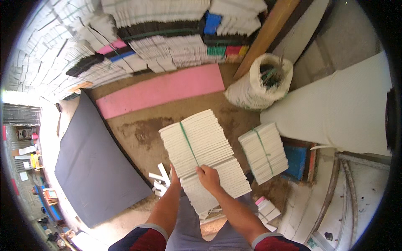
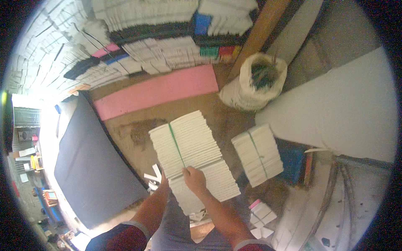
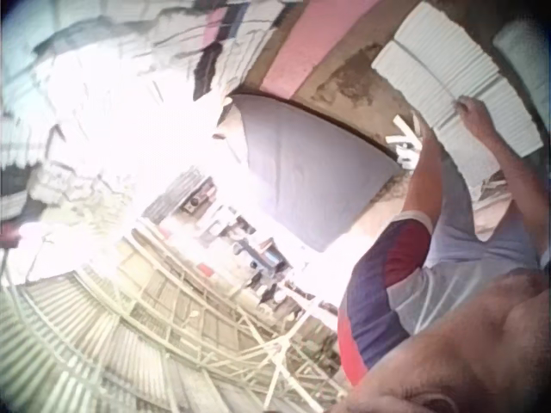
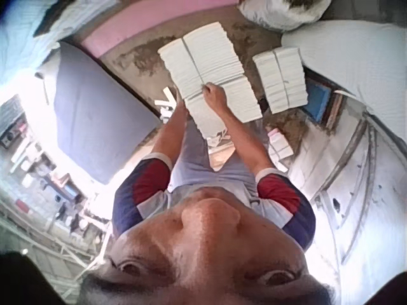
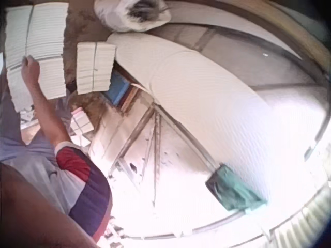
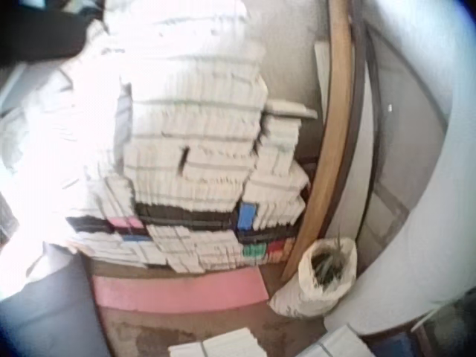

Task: The person ties a stack of white foam pieces with a green string, then places the bundle on a shelf. Afterwards, they collect scattered foam scraps from the floor and put them into a white sack.

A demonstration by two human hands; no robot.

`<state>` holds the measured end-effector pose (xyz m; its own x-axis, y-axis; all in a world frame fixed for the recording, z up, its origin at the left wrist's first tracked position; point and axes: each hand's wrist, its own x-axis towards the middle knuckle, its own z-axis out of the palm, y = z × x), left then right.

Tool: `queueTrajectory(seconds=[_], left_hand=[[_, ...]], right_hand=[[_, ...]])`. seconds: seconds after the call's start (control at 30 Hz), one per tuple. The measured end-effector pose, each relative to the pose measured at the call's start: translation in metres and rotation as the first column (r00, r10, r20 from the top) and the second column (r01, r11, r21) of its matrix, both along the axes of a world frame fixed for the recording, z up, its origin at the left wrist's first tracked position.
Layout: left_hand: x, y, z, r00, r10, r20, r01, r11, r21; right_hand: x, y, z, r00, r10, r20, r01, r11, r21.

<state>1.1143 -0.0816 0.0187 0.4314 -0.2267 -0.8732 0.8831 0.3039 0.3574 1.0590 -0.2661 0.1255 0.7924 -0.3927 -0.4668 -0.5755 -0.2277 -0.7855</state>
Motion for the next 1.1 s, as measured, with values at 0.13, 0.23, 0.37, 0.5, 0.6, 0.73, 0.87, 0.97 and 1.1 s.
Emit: queueTrajectory(seconds=[0.13, 0.23, 0.37, 0.5, 0.6, 0.73, 0.87, 0.97, 1.1], left_hand=[[0.003, -0.018, 0.049, 0.997, 0.066, 0.028, -0.060, 0.978, -0.198], [0.018, -0.050, 0.094, 0.992, 0.114, 0.055, -0.089, 0.938, -0.334], [0.054, -0.112, 0.210, 0.922, 0.328, 0.205, -0.205, 0.864, -0.460], [0.078, -0.147, 0.285, 0.836, 0.501, 0.225, -0.091, 0.529, -0.844], [0.095, -0.168, 0.303, 0.773, 0.545, 0.325, -0.015, 0.528, -0.849], [0.113, -0.181, 0.306, 0.645, 0.544, 0.536, 0.017, 0.692, -0.722], [0.102, -0.173, 0.300, 0.568, 0.537, 0.624, -0.052, 0.780, -0.623], [0.068, -0.158, 0.329, 0.678, 0.670, 0.302, -0.254, 0.599, -0.759], [0.033, -0.111, 0.265, 0.775, 0.604, 0.185, -0.327, 0.634, -0.701]], right_hand=[[0.023, -0.012, 0.104, 0.992, 0.083, 0.099, -0.068, 0.987, -0.146], [0.045, -0.023, 0.173, 0.976, 0.140, 0.167, -0.071, 0.928, -0.365], [0.074, -0.051, 0.266, 0.929, 0.254, 0.269, -0.047, 0.803, -0.594], [0.088, -0.071, 0.353, 0.835, 0.397, 0.380, 0.021, 0.667, -0.744], [0.083, -0.071, 0.403, 0.771, 0.452, 0.447, 0.118, 0.589, -0.799], [0.081, -0.072, 0.437, 0.720, 0.480, 0.502, 0.191, 0.558, -0.807], [0.073, -0.079, 0.433, 0.700, 0.490, 0.520, 0.167, 0.595, -0.786], [0.074, -0.075, 0.395, 0.725, 0.469, 0.504, 0.102, 0.650, -0.753], [0.084, -0.053, 0.347, 0.800, 0.449, 0.398, -0.109, 0.761, -0.639]])
